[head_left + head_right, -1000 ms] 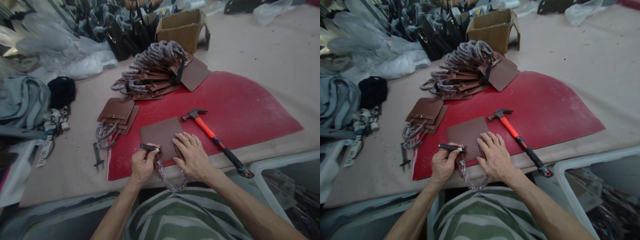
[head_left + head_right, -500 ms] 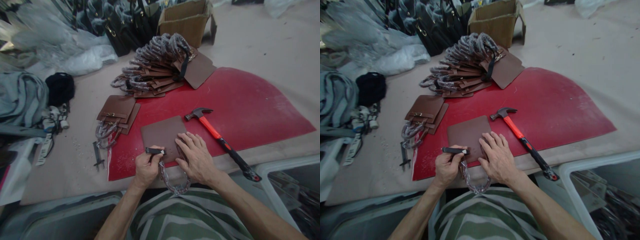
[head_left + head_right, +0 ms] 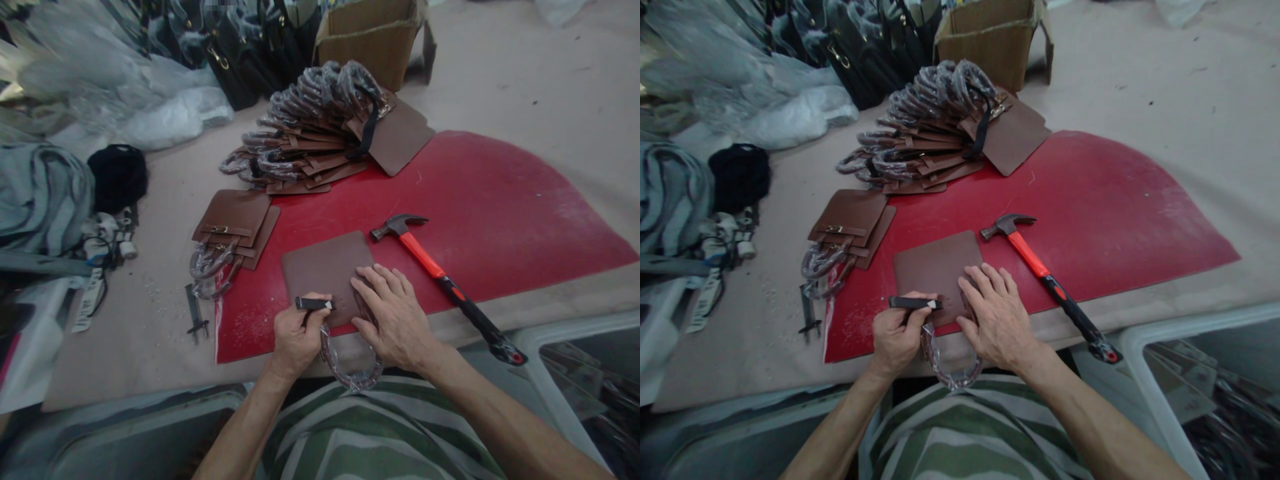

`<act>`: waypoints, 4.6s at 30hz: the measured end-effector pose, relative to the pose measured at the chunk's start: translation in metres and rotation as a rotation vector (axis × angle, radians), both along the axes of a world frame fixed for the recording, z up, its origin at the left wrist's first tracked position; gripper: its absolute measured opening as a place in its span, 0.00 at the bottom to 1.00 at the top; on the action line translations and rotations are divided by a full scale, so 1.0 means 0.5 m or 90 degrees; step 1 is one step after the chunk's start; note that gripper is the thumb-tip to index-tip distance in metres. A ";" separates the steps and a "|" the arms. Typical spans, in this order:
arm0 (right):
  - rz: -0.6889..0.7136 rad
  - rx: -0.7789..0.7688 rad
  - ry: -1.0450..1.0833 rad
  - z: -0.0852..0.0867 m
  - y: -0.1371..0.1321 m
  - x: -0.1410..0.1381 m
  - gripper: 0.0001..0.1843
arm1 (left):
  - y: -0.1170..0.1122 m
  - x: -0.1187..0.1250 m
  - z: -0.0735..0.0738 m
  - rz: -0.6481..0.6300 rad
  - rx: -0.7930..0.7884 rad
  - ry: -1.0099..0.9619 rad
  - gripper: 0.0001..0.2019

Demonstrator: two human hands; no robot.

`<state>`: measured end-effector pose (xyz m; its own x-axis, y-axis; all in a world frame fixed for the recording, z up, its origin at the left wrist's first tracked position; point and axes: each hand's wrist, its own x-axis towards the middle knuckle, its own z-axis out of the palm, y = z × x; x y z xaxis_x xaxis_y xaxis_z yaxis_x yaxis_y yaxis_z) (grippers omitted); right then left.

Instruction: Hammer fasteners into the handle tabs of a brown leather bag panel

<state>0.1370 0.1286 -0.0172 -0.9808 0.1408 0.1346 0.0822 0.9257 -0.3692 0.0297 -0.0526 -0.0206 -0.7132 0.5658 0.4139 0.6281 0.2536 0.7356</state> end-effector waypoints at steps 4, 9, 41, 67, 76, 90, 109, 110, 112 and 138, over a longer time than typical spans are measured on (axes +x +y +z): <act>-0.001 -0.003 -0.004 0.002 -0.001 0.000 0.32 | 0.001 0.002 0.002 -0.008 0.005 0.012 0.06; 0.000 -0.005 -0.001 0.002 0.000 0.001 0.32 | 0.002 0.001 0.008 -0.013 0.004 0.016 0.06; 0.003 -0.011 0.015 -0.002 0.000 0.003 0.32 | 0.000 0.005 -0.002 -0.027 0.007 0.011 0.06; -0.079 -0.170 0.191 -0.020 -0.060 0.081 0.21 | -0.015 0.015 -0.001 -0.019 0.021 -0.005 0.06; -0.551 -0.933 0.122 0.005 -0.108 0.144 0.22 | -0.016 0.015 0.002 -0.001 0.020 -0.060 0.06; -0.546 -1.182 0.025 0.000 -0.119 0.105 0.24 | -0.018 0.014 -0.006 -0.020 0.028 -0.010 0.06; -0.523 -1.178 -0.010 -0.001 -0.107 0.106 0.23 | -0.010 0.020 -0.008 -0.025 0.004 0.086 0.06; -0.518 -1.174 -0.013 -0.003 -0.107 0.108 0.23 | -0.009 0.020 -0.008 -0.026 -0.002 0.097 0.06; -0.501 -1.141 -0.027 -0.007 -0.104 0.113 0.22 | -0.008 0.019 -0.008 -0.034 -0.017 0.118 0.06; -0.289 0.005 -0.200 0.055 0.165 0.088 0.08 | -0.012 0.009 -0.016 -0.101 -0.019 0.117 0.06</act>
<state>0.1809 0.2113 0.0104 -0.8152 0.5590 -0.1519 0.5787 0.7746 -0.2552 0.0342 -0.0585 -0.0284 -0.5284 0.6787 0.5100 0.7844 0.1604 0.5992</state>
